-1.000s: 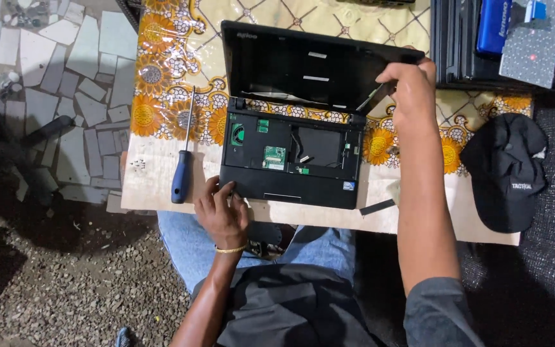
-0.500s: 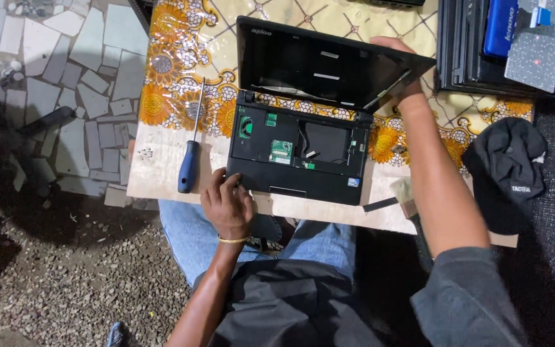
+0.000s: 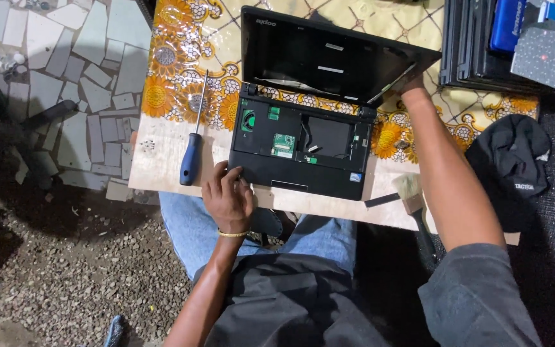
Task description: The person assembles a laptop by first placing the palm rest assembly onto the main body and securing it. They then attach the keyboard to the palm rest and press down on the keys to ensure it is properly seated.
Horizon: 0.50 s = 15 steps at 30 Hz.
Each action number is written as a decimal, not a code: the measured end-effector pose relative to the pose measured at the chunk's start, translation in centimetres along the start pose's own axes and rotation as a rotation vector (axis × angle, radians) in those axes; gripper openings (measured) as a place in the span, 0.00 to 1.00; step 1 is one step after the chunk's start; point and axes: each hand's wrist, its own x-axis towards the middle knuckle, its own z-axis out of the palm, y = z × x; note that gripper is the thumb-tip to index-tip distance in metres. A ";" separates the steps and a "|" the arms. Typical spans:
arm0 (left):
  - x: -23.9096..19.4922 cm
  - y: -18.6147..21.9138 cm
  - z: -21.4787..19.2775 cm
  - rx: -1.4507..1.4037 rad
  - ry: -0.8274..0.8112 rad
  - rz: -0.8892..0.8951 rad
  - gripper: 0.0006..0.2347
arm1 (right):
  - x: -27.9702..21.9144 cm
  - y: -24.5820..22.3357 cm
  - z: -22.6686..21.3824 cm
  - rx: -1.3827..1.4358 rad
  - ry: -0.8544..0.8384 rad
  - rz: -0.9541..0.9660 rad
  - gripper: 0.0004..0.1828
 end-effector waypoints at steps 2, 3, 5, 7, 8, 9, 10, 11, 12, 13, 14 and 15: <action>-0.1 -0.2 0.1 -0.014 -0.012 -0.007 0.13 | -0.8 1.4 -1.0 0.283 -0.051 0.189 0.13; 0.0 0.0 0.0 -0.019 -0.011 -0.006 0.13 | -1.6 2.3 -1.6 0.278 -0.048 0.190 0.13; 0.4 0.3 -0.2 -0.009 0.020 0.012 0.12 | -3.1 4.0 -2.9 0.560 -0.090 0.382 0.12; 0.9 0.6 -0.1 -0.005 0.030 0.016 0.12 | -5.5 5.9 -4.2 0.697 -0.105 0.486 0.13; 0.9 0.8 -0.2 0.007 0.036 0.013 0.11 | -7.2 6.8 -4.8 0.839 -0.127 0.587 0.13; 0.6 0.6 -0.2 -0.001 0.030 0.015 0.11 | -8.9 6.6 -6.9 0.833 -0.124 0.596 0.13; 0.5 0.4 -0.1 0.022 0.035 0.035 0.12 | -10.2 6.4 -9.1 0.835 -0.178 0.639 0.15; 0.5 0.3 0.0 0.044 0.041 0.054 0.12 | -11.6 6.2 -11.4 0.836 -0.232 0.681 0.18; 0.6 0.4 -0.2 0.041 0.021 0.055 0.12 | -13.2 8.2 -11.4 0.835 -0.238 0.701 0.18; 0.6 0.5 -0.5 0.039 0.019 0.061 0.12 | -14.8 10.1 -11.4 0.868 -0.161 0.695 0.20; 1.3 0.5 -0.1 0.033 0.034 0.072 0.12 | -15.5 12.2 -11.6 0.897 -0.070 0.673 0.22; 0.8 0.6 -0.5 0.027 0.033 0.077 0.12 | -17.4 10.5 -13.2 0.895 -0.063 0.678 0.22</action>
